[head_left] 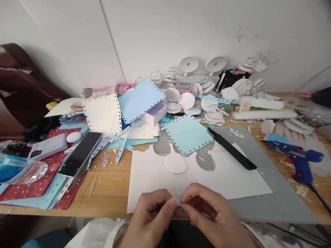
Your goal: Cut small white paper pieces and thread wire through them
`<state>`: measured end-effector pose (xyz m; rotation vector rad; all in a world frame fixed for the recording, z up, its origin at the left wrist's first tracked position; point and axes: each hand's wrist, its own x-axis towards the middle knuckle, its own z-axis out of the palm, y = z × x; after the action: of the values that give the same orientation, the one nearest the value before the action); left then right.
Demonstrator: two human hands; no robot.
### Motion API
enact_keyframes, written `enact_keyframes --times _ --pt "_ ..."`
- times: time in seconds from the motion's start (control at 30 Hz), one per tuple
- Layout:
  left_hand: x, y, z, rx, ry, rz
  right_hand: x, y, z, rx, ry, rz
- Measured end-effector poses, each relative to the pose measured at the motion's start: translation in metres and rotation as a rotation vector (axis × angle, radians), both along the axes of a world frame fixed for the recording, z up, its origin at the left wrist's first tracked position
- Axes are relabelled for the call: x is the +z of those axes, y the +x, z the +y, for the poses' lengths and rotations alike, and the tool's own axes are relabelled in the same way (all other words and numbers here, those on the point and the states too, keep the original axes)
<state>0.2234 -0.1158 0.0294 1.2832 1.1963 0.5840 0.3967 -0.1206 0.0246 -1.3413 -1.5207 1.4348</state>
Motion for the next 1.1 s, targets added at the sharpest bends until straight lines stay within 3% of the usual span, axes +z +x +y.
enact_keyframes --times 0.33,0.63,0.77,0.87,0.97,1.03,1.1 --pt "0.0 0.004 0.004 0.054 0.046 0.017 0.002 -0.002 0.0 0.036 -0.011 0.003" --pt "-0.005 -0.007 -0.004 0.066 0.03 -0.059 0.006 0.002 -0.003 0.044 0.154 -0.121" --pt "0.001 0.0 0.001 0.055 0.017 -0.056 0.004 -0.001 -0.005 0.014 0.341 -0.202" --pt "0.003 0.002 0.009 0.022 -0.063 -0.08 0.001 -0.004 -0.005 -0.029 0.623 -0.274" --pt "0.005 -0.001 0.017 -0.096 -0.196 -0.095 -0.001 -0.006 -0.006 -0.021 0.906 -0.38" --pt "0.007 -0.004 0.019 -0.164 -0.2 -0.062 -0.002 -0.005 -0.005 -0.006 0.972 -0.423" --pt "0.009 -0.006 0.017 -0.14 -0.05 0.036 -0.003 -0.003 -0.004 -0.012 0.931 -0.42"
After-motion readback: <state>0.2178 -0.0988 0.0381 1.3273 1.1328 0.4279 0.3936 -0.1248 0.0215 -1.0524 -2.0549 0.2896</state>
